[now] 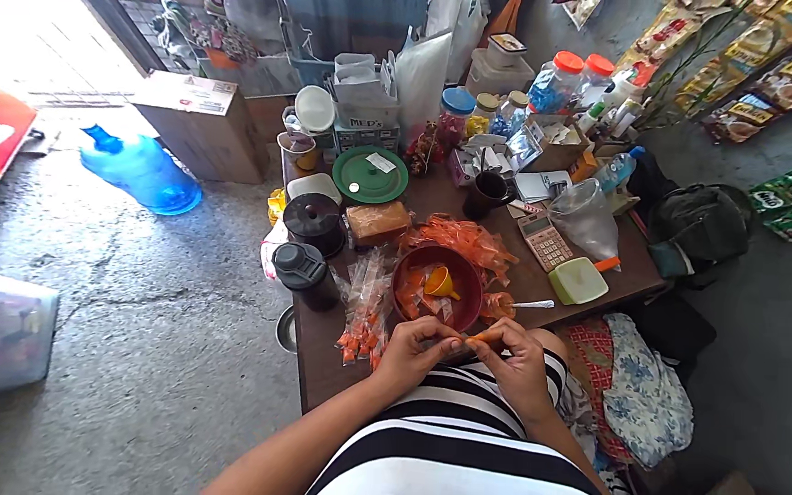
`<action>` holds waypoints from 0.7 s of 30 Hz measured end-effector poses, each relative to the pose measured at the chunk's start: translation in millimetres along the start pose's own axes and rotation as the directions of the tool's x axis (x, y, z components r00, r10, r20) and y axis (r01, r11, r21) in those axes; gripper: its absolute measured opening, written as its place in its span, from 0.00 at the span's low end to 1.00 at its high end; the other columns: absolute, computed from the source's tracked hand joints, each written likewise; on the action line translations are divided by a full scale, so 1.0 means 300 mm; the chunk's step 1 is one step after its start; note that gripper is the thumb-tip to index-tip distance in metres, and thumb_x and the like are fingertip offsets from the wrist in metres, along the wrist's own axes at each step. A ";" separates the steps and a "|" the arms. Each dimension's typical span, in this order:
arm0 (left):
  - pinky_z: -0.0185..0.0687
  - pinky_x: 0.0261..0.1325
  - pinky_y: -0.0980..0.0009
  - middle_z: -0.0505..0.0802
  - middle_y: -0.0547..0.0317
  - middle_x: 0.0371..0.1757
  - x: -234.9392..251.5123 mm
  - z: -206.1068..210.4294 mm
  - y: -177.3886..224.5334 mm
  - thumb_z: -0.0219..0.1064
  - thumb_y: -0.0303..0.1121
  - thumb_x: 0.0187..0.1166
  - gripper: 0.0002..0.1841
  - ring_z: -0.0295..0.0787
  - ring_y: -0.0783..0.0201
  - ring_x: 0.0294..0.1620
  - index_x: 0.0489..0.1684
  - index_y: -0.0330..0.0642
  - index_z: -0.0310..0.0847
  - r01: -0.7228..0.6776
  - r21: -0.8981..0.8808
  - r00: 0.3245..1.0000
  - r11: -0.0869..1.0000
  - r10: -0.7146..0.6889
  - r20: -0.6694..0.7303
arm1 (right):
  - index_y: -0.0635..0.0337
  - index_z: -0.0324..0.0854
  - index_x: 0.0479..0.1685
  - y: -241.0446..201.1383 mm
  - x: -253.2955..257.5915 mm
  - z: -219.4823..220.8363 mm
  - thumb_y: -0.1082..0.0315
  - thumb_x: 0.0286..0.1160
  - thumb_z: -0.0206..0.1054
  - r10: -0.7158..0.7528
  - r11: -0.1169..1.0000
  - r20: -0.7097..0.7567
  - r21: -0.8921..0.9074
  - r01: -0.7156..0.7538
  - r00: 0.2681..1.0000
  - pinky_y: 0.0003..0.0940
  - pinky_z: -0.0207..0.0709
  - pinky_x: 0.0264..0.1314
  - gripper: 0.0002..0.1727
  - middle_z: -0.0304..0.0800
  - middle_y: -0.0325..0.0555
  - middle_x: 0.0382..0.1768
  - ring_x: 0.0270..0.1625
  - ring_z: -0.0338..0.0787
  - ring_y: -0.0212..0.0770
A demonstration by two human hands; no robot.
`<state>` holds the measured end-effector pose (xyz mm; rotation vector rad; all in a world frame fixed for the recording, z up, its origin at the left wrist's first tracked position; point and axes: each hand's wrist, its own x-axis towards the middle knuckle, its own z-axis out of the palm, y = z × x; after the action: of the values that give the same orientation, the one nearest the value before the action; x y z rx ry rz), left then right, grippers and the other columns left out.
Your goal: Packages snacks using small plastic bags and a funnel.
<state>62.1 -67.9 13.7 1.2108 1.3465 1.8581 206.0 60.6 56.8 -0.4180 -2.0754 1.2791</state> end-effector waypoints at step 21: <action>0.84 0.55 0.81 0.94 0.61 0.40 0.020 -0.009 0.002 0.70 0.29 0.81 0.08 0.89 0.79 0.45 0.40 0.30 0.90 0.001 0.071 0.999 0.998 -0.004 0.035 | 0.62 0.93 0.45 0.001 -0.006 -0.006 0.68 0.77 0.71 0.084 0.996 0.049 0.031 -0.086 0.995 0.09 0.79 0.38 0.09 0.91 0.37 0.42 0.36 0.84 0.16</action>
<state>57.1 -64.2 16.2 1.2706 1.4044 1.7926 208.5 60.9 56.4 -0.4702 -2.0928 1.3831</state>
